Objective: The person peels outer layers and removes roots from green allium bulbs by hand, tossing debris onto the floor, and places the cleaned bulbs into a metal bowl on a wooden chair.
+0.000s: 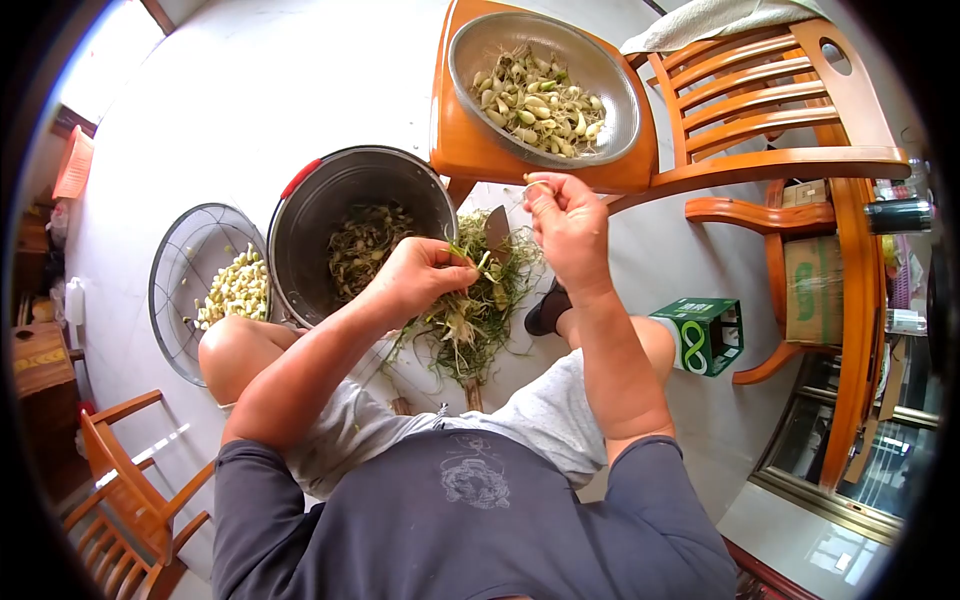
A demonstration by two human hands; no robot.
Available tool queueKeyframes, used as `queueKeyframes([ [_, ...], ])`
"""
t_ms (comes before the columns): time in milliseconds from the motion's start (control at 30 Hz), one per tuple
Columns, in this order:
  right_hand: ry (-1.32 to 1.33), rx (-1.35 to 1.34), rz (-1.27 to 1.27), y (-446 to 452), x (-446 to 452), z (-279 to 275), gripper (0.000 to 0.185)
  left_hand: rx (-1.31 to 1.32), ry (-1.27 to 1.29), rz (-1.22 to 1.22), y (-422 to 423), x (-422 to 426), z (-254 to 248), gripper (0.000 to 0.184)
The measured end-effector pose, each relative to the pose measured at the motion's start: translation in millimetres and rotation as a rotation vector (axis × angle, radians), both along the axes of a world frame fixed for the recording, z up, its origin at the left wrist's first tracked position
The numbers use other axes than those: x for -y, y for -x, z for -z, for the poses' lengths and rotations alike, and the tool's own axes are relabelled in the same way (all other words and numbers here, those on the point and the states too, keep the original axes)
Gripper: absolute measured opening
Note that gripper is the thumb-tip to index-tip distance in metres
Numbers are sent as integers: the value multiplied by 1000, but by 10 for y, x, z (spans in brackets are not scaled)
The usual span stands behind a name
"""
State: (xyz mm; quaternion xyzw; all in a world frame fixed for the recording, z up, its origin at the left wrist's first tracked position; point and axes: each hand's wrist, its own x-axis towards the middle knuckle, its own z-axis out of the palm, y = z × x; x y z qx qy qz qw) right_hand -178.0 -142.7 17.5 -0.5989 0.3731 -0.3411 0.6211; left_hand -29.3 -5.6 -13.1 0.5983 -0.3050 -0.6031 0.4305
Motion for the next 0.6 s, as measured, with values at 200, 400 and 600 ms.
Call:
queueKeyframes([
  [200,102,-14,3,-124,758,-495,26,-21,-78,7,-83,14,48,16],
  [400,1179,-534,82,-118,948,-603,22,-156,-93,-25,-156,5,33,17],
  [600,59,-261,-497,163,-6,-236,17,-166,-36,26,-161,-16,-10,15],
])
